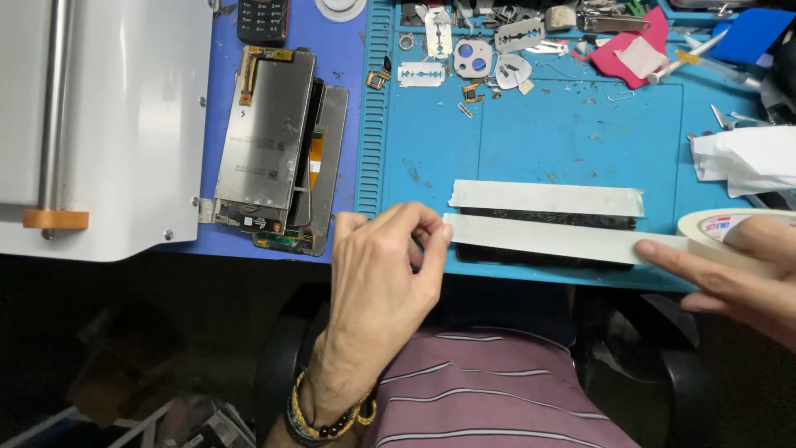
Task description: The person cleans a rectangular electronic component with a white wipe, spraying it with liquid from a bottle. They then wipe a cracked smartphone screen and apply strips of white tape across the screen surface.
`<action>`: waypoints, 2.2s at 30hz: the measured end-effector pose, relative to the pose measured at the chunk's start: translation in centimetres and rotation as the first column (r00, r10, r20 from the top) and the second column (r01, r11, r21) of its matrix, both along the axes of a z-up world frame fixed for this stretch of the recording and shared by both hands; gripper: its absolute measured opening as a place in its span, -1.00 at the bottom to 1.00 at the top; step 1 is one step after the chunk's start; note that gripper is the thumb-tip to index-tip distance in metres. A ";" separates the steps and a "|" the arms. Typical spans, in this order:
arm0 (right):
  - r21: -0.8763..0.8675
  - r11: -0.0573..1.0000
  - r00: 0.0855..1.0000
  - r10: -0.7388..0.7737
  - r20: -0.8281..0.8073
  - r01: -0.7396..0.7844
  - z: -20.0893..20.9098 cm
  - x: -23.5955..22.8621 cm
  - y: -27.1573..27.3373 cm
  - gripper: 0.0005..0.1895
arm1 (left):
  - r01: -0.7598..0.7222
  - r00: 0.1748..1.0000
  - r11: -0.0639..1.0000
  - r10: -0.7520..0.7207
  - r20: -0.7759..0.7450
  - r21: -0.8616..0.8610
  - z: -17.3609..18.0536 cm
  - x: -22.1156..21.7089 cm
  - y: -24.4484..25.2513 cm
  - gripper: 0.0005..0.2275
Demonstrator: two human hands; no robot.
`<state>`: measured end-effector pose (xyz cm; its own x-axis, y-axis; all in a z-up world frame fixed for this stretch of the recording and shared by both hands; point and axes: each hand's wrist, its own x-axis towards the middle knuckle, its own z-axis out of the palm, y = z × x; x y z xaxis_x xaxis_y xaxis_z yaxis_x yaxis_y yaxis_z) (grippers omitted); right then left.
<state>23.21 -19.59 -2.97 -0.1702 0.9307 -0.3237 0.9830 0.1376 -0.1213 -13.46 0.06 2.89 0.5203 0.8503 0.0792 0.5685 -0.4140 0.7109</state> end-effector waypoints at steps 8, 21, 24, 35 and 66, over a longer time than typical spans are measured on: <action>0.046 0.992 0.990 0.121 -0.067 -0.118 -0.9 -0.4 2.0 -0.79 | 0.007 0.999 1.000 -0.006 -0.052 0.021 -0.4 1.0 0.5 -0.88; 0.039 0.943 0.918 0.310 0.249 -0.329 -0.7 -1.3 1.7 -0.21 | 0.024 0.995 1.000 -0.025 -0.101 -0.012 -0.4 1.5 1.1 -0.87; 0.041 0.946 0.921 0.302 0.247 -0.321 -1.2 -1.1 1.3 -0.25 | 0.027 0.994 0.999 -0.029 -0.101 -0.019 -0.2 1.6 1.2 -0.87; 0.027 0.968 0.940 0.236 0.247 -0.250 0.5 -2.9 2.9 -0.38 | 0.040 0.991 0.999 -0.043 -0.124 -0.024 -0.4 1.6 1.4 -0.86; 0.077 0.939 0.896 0.294 0.333 -0.336 1.7 -4.6 4.3 -0.45 | 0.040 0.990 0.999 -0.043 -0.134 -0.028 -0.3 1.7 1.4 -0.87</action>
